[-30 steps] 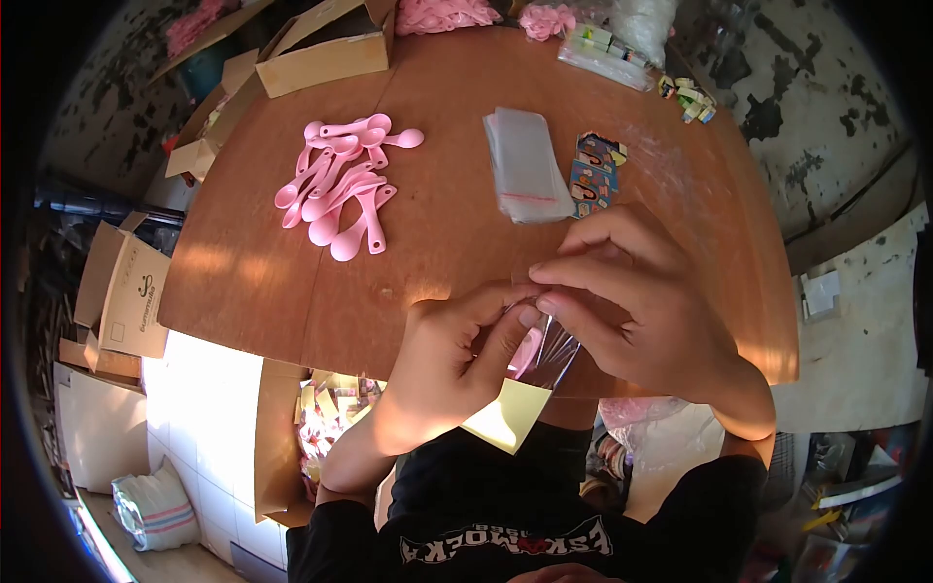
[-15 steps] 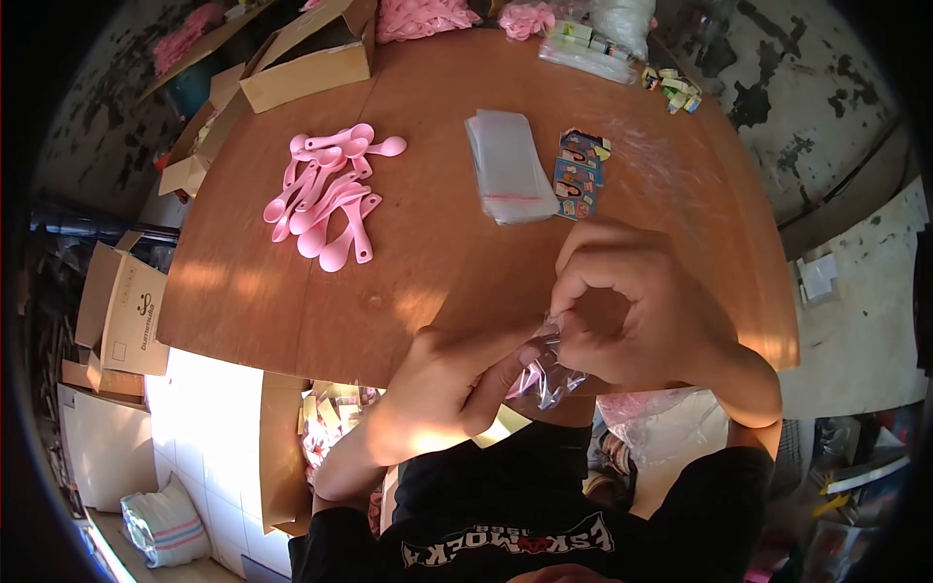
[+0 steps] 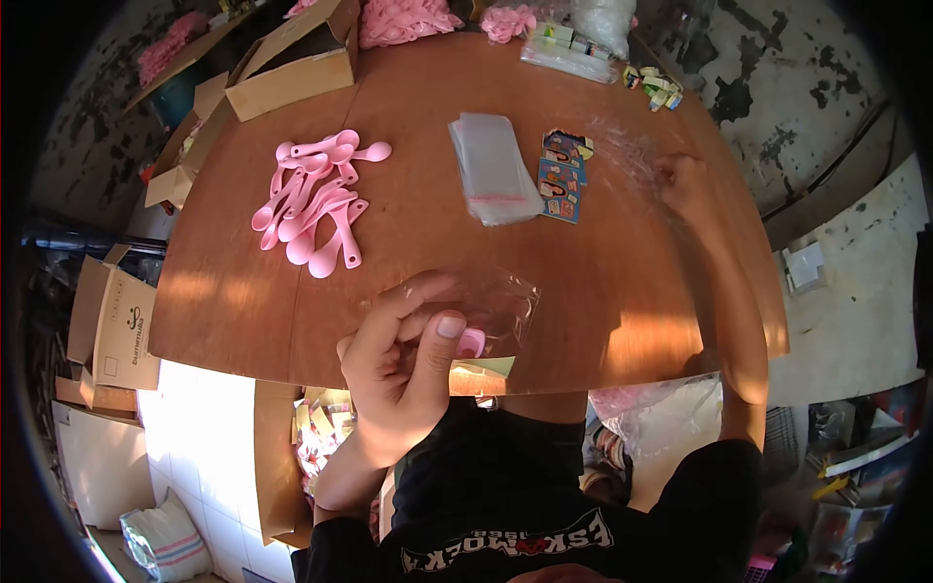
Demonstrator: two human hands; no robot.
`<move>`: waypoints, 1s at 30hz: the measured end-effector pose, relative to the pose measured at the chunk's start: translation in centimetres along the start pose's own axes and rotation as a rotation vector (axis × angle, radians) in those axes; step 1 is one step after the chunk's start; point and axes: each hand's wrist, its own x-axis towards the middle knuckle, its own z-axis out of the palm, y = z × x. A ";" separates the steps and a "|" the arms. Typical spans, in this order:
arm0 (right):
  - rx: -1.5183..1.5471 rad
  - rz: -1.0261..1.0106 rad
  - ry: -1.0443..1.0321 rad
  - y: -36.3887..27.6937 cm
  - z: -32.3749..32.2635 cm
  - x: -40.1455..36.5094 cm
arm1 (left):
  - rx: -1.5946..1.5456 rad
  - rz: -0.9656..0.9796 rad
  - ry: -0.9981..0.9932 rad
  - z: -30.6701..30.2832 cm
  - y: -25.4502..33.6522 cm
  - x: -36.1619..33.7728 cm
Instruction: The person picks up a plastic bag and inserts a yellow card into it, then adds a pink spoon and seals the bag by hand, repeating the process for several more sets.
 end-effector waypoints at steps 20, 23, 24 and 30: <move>0.440 -0.741 -0.110 -16.4 7.8 -9.9 | -0.150 0.058 -0.005 -0.7 -2.9 2.8; 0.388 -0.725 -0.172 -16.3 8.3 -9.8 | -0.057 0.053 -0.191 -0.5 -3.1 3.4; 0.439 -0.645 -0.200 -16.5 8.3 -10.1 | -0.077 0.064 -0.232 -0.2 -3.0 3.4; 0.672 -0.369 -0.328 -15.4 9.3 -10.6 | -0.189 -0.105 -0.218 0.5 -4.0 2.5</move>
